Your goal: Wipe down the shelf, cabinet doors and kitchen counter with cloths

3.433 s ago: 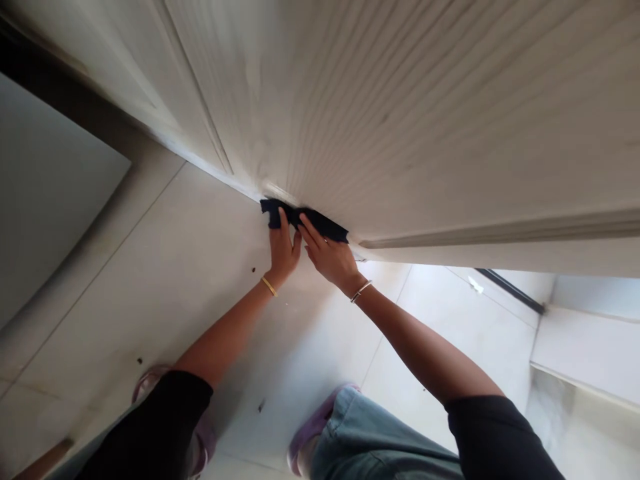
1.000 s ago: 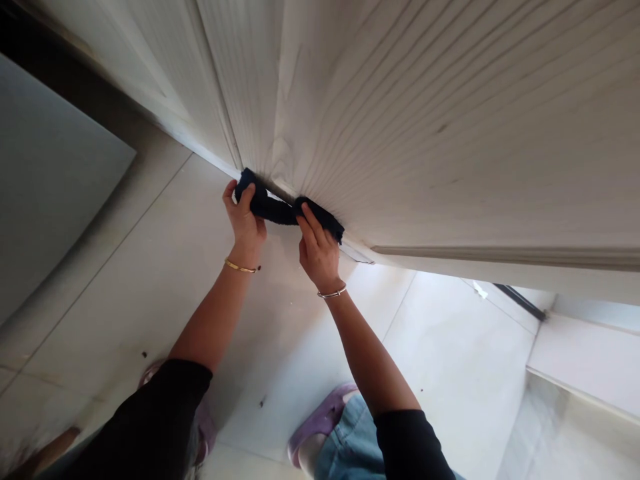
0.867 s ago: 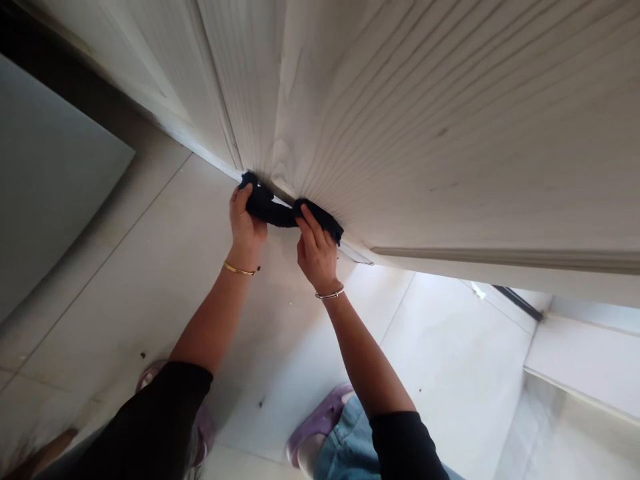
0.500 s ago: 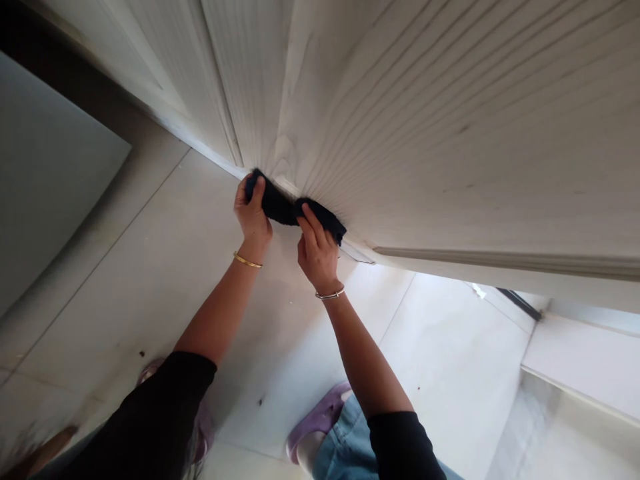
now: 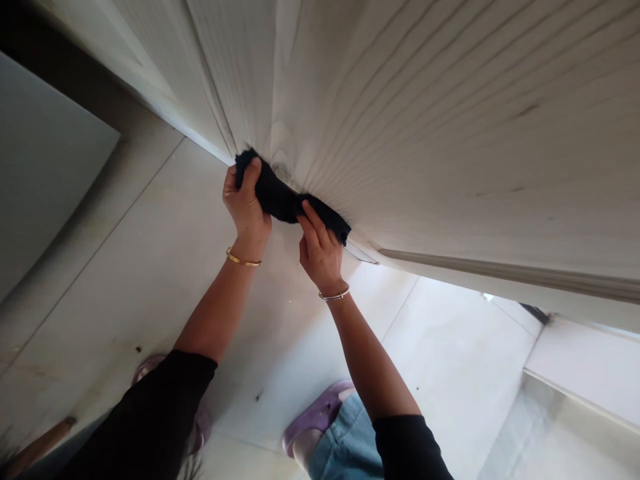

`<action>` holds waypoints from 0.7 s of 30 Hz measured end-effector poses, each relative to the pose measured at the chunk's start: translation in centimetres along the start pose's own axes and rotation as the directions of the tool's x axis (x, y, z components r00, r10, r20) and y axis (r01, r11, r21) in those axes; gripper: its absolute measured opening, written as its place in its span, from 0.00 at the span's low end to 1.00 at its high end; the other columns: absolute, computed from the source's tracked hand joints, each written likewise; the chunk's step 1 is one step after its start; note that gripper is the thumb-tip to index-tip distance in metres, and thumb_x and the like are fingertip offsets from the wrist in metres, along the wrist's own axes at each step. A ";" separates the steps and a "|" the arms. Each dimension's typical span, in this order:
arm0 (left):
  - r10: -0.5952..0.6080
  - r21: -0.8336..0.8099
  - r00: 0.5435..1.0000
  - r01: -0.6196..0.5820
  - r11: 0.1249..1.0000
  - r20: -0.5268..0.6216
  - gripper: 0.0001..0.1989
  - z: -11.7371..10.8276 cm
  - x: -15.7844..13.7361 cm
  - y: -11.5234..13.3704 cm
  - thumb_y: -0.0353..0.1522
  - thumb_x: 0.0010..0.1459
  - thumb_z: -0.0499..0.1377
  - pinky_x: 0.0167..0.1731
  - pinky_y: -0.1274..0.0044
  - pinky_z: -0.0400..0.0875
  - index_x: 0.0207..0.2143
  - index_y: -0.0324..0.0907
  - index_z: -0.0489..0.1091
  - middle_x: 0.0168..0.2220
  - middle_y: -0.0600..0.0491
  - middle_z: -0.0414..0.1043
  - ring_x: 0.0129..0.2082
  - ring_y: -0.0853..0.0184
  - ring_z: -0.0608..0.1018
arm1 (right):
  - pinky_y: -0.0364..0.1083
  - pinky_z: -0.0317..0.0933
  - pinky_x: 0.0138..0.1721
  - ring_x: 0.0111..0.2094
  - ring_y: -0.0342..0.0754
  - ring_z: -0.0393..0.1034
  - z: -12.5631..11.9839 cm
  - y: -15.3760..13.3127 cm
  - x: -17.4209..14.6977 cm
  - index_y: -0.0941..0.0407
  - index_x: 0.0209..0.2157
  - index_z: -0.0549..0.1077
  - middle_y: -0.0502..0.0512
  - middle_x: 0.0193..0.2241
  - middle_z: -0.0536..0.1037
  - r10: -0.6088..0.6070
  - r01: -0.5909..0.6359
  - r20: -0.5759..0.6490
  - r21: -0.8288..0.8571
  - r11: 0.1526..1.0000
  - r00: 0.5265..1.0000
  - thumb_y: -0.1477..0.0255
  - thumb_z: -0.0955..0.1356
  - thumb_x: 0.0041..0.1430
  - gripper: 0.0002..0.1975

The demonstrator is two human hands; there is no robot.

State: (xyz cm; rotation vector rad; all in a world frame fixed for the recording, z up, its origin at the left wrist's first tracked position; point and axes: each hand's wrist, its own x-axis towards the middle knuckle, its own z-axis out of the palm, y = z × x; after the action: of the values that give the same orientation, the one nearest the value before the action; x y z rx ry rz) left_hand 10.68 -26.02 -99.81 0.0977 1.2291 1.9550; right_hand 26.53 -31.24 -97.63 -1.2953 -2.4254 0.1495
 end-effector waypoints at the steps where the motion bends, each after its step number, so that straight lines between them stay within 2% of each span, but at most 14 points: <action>1: -0.011 -0.006 1.000 0.011 1.000 -0.024 0.13 -0.1 0.0 -0.1 0.40 0.56 0.70 0.44 0.76 0.72 0.31 0.44 0.71 0.34 0.57 0.71 0.42 0.69 0.77 | 0.53 0.72 0.52 0.60 0.54 0.72 0.0 0.0 0.1 0.53 0.63 0.67 0.60 0.67 0.68 -0.005 0.005 -0.006 0.005 1.000 1.000 0.75 0.56 0.71 0.23; 4: -0.068 -0.001 0.993 0.069 0.998 -0.091 0.17 0.0 -0.6 -0.2 0.39 0.55 0.71 0.38 0.79 0.71 0.27 0.42 0.67 0.28 0.59 0.66 0.34 0.72 0.75 | 0.53 0.73 0.51 0.59 0.53 0.73 -0.1 -0.1 0.2 0.54 0.63 0.67 0.60 0.66 0.69 -0.020 0.020 -0.019 0.016 1.000 1.000 0.76 0.56 0.71 0.23; 6: -0.042 0.002 0.998 0.042 0.999 -0.048 0.16 0.5 -1.2 0.4 0.38 0.56 0.71 0.38 0.79 0.70 0.28 0.42 0.67 0.29 0.59 0.66 0.33 0.73 0.74 | 0.53 0.73 0.50 0.59 0.53 0.73 -0.2 -0.1 0.2 0.53 0.63 0.67 0.60 0.66 0.69 -0.025 0.025 -0.010 0.019 0.999 1.000 0.77 0.57 0.70 0.23; 9: 0.060 -0.027 0.998 -0.060 0.998 -0.004 0.11 1.2 -1.5 1.3 0.37 0.59 0.69 0.39 0.79 0.71 0.32 0.43 0.70 0.33 0.58 0.69 0.35 0.73 0.75 | 0.53 0.73 0.51 0.60 0.53 0.72 -0.2 -0.1 0.1 0.53 0.63 0.67 0.60 0.67 0.68 -0.007 0.007 0.010 0.015 1.000 1.000 0.77 0.57 0.70 0.23; 13: 0.016 0.045 0.995 -0.012 0.999 -0.096 0.14 0.7 -0.5 0.6 0.42 0.58 0.69 0.42 0.77 0.71 0.32 0.43 0.70 0.33 0.57 0.69 0.37 0.71 0.75 | 0.52 0.73 0.51 0.59 0.53 0.73 -0.1 -0.1 0.1 0.54 0.62 0.68 0.60 0.66 0.69 -0.002 0.002 0.015 0.009 1.000 1.000 0.77 0.57 0.70 0.23; 17: 0.076 0.132 0.997 -0.074 0.988 -0.015 0.18 -0.5 0.3 -0.8 0.49 0.56 0.69 0.47 0.76 0.71 0.37 0.45 0.73 0.38 0.56 0.72 0.46 0.68 0.76 | 0.52 0.74 0.50 0.60 0.53 0.72 0.3 -0.3 0.1 0.55 0.62 0.68 0.61 0.66 0.69 -0.009 0.009 -0.007 -0.011 1.000 1.000 0.77 0.57 0.70 0.23; 21: 0.059 0.112 0.998 -0.055 0.992 -0.034 0.19 -0.7 0.0 -1.1 0.49 0.54 0.70 0.47 0.76 0.72 0.33 0.44 0.73 0.35 0.57 0.71 0.45 0.67 0.77 | 0.52 0.74 0.51 0.59 0.53 0.73 0.5 -0.5 0.2 0.54 0.63 0.67 0.61 0.66 0.69 0.016 -0.016 0.016 -0.023 1.000 1.000 0.76 0.57 0.70 0.23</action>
State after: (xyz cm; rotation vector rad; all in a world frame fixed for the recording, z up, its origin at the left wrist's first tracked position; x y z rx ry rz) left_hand 11.00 -26.35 -101.02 0.1556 1.3738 1.9445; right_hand 25.86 -31.27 -97.86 -1.3288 -2.4374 0.1377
